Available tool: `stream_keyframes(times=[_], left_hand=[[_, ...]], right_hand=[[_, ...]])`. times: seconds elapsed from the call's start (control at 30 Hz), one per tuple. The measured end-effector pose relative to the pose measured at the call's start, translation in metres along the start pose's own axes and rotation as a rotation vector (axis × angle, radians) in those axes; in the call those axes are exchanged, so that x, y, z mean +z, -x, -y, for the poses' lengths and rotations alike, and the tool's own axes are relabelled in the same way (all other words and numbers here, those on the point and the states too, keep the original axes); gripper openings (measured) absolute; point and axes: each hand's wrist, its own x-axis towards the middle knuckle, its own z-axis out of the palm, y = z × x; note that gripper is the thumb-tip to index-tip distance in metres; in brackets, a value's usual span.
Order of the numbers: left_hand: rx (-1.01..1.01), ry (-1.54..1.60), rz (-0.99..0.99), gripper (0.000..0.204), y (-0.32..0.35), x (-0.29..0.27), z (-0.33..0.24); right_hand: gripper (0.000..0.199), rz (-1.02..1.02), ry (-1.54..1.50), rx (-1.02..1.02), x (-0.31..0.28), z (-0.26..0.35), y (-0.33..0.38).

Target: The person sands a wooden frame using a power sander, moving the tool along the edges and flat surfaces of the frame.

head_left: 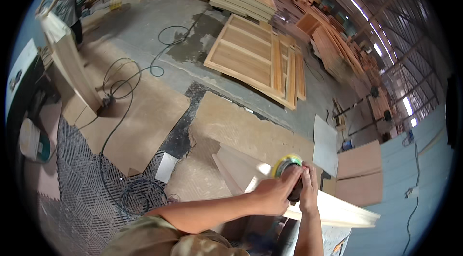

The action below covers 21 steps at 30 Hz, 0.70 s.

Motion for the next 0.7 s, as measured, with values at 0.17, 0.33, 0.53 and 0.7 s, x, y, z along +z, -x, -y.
stream_keyframes(times=[0.17, 0.33, 0.53, 0.7], left_hand=[[-0.082, -0.346, -0.112, 0.093, -0.020, 0.009, -0.017], [-0.149, -0.235, -0.086, 0.073, -0.020, -0.017, -0.011], [-0.060, 0.438, -0.457, 0.066, 0.026, -0.047, 0.091], [-0.555, 1.157, -0.330, 0.066, 0.034, -0.073, 0.140]], right_hand=[[0.034, 0.009, -0.254, 0.095, 0.030, 0.017, 0.008], [0.044, 0.020, 0.683, -0.273, -0.005, -0.008, -0.019], [0.050, -0.042, 1.114, -0.179, -0.021, -0.085, -0.022], [0.047, -0.089, 1.090, -0.167, -0.011, -0.077, -0.022]])
